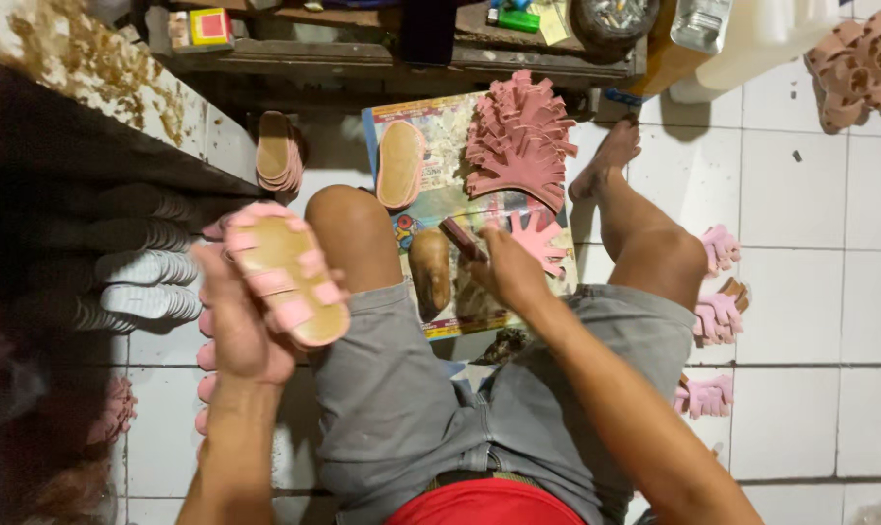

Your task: The person assembles pink sandals by attaching pink straps to tan soles. They use a cylindrical tool to press the straps into place, then place the finished sandals on a nearby shelf. The person repeats this process with multiple pairs of sandals.

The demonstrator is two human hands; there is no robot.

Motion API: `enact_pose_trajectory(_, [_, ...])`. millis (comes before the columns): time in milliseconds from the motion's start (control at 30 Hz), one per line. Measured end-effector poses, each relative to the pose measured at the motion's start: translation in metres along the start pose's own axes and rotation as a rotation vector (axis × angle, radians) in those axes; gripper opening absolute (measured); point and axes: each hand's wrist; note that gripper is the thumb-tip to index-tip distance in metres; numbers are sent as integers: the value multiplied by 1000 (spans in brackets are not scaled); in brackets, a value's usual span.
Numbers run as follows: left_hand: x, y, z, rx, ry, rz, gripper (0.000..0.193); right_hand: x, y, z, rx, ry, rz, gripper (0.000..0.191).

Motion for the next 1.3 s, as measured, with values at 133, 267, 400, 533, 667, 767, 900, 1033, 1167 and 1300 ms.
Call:
enact_pose_trajectory(133, [-2,-9,-3,62,94,162,63,-14,-6,7,-108,-97,-100,21])
enact_pose_trajectory(267, [-4,-16,3,48,129,331,61,-2,-6,6,-143,-11,595,31])
enact_pose_trajectory(400, [-3,-25,17,14,150,515,60,13,-31,-17,-181,-292,1604,38])
enact_pose_trajectory(533, [0,-34,27,18,132,601,62,20,-68,-39,-61,-357,1778,44])
enact_pose_trajectory(667, [1,-38,33,33,143,639,66,16,-97,-50,275,0,1030,40])
enact_pose_trajectory(767, [1,-39,35,42,156,651,70,11,-104,-47,571,168,504,37])
enact_pose_trajectory(900, [0,-39,35,52,177,698,70,8,-90,-40,637,205,273,38])
enact_pose_trajectory(1033, [-1,-38,32,114,211,662,70,7,-71,-44,249,83,350,36])
enact_pose_trajectory(1167, [-2,-37,32,79,178,754,71,-2,-72,-48,563,223,313,41])
enact_pose_trajectory(1300, [-4,-37,33,102,198,737,70,1,-74,-48,574,202,303,42])
Point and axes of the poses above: each hand's wrist, its own z-axis towards the middle knuckle, its own x-axis out of the back of the hand, y = z × x, and after that the axes turned 8 degrees about -y, right-handed
